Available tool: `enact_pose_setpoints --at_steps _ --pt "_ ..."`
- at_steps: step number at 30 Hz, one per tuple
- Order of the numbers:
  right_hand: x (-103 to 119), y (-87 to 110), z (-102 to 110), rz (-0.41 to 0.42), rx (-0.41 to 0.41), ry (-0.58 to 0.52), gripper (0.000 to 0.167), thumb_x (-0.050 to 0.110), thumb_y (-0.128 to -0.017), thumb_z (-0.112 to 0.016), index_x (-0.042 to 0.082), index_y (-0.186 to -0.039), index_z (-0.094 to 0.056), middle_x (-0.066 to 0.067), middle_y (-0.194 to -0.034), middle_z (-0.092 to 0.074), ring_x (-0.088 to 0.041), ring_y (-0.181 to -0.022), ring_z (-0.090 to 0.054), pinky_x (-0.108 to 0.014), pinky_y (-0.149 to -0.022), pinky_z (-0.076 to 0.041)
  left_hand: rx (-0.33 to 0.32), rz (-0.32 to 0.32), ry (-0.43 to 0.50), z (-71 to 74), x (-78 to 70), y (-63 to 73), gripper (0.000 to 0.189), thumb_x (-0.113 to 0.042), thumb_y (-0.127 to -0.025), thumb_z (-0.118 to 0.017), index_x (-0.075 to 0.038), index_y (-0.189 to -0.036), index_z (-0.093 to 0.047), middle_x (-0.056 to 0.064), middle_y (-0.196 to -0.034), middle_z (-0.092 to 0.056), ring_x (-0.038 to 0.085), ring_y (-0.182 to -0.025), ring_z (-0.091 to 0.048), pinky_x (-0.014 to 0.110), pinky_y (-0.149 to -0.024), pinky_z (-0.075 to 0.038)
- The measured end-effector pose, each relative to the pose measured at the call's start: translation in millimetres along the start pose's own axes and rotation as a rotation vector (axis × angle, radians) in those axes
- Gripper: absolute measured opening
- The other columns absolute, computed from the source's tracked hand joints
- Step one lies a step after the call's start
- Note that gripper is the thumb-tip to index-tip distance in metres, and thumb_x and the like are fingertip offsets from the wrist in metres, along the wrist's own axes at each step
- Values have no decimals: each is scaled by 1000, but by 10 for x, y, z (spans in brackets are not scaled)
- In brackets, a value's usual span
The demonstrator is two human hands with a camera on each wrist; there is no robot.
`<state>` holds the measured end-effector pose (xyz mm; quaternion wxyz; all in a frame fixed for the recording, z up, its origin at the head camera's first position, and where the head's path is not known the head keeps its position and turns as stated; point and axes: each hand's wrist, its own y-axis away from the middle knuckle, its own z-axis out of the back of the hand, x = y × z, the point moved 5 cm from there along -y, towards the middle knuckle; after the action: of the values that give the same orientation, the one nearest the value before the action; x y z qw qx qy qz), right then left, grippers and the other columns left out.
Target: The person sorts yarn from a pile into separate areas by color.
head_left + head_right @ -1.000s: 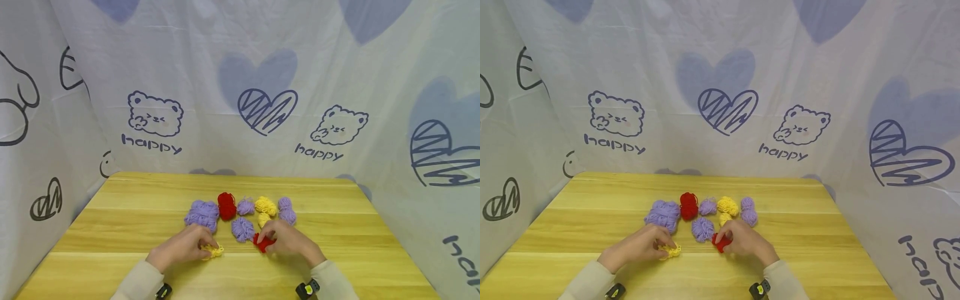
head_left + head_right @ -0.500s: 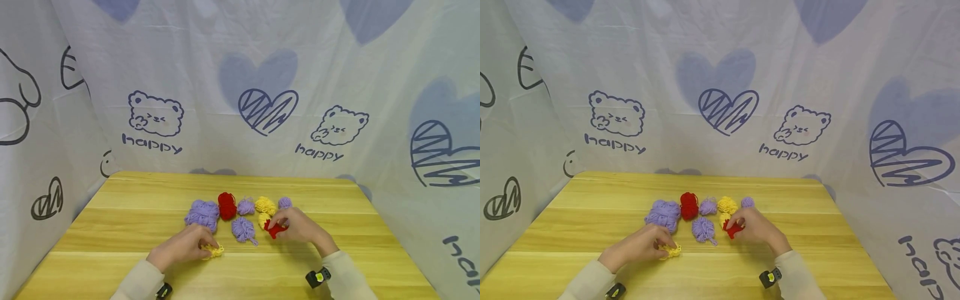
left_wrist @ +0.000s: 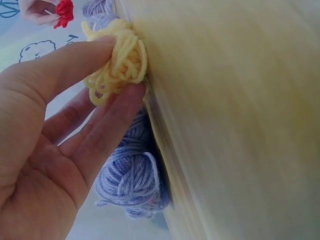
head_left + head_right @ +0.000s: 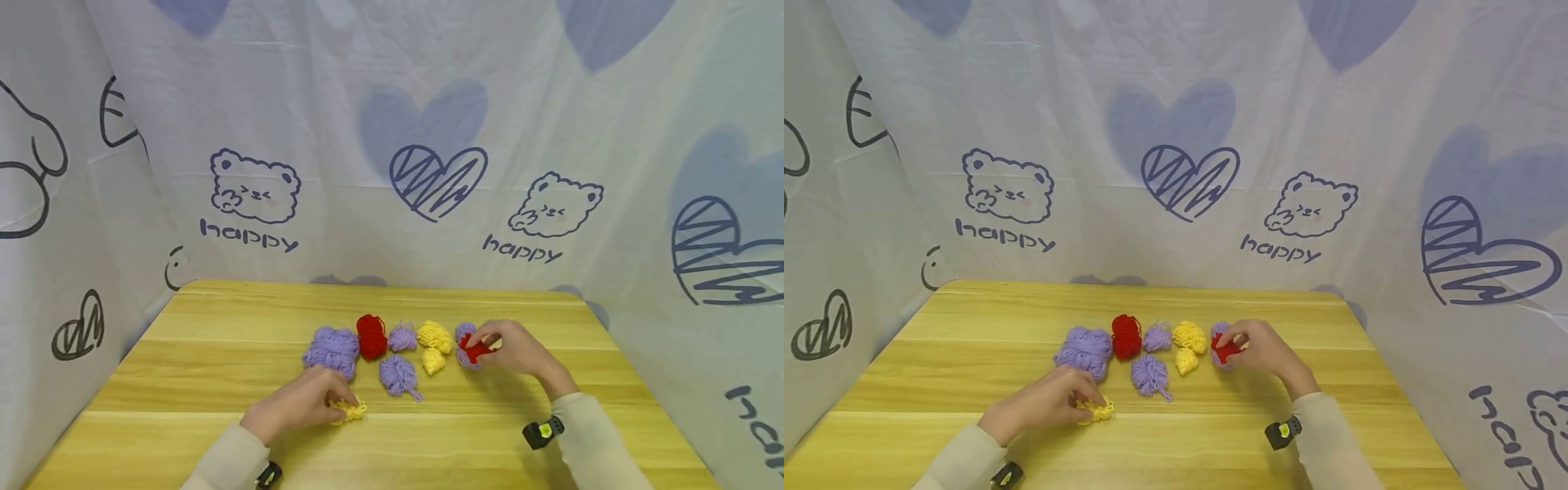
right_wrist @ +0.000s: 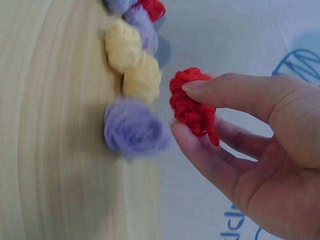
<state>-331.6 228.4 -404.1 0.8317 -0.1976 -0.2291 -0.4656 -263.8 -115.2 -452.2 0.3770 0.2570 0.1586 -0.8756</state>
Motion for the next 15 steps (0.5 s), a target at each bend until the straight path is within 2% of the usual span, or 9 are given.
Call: enact_pose_setpoints --at_steps 4,9,15 --pt "-145 27 88 -33 -45 16 22 -4 -80 -82 9 -98 -79 -13 -106 -76 -27 -93 -71 -36 -77 -64 -1 1 -9 -6 5 -1 22 -8 -85 -81 -15 -106 -82 -2 -103 -78 1 -81 -62 17 -70 -54" --pt "-339 68 197 -113 -79 23 21 -5 -80 -80 7 -98 -79 -20 -109 -75 -30 -91 -70 -37 -75 -63 -2 -1 -12 -14 14 -6 23 -9 -85 -82 -16 -107 -82 -2 -104 -78 1 -83 -63 19 -72 -56" --pt "-574 118 315 -193 -98 64 21 -3 -81 -80 7 -99 -79 -23 -112 -74 -33 -94 -71 -45 -81 -63 -3 -4 -11 -17 22 -2 23 -9 -85 -82 -17 -106 -82 -3 -104 -78 2 -85 -65 19 -75 -57"
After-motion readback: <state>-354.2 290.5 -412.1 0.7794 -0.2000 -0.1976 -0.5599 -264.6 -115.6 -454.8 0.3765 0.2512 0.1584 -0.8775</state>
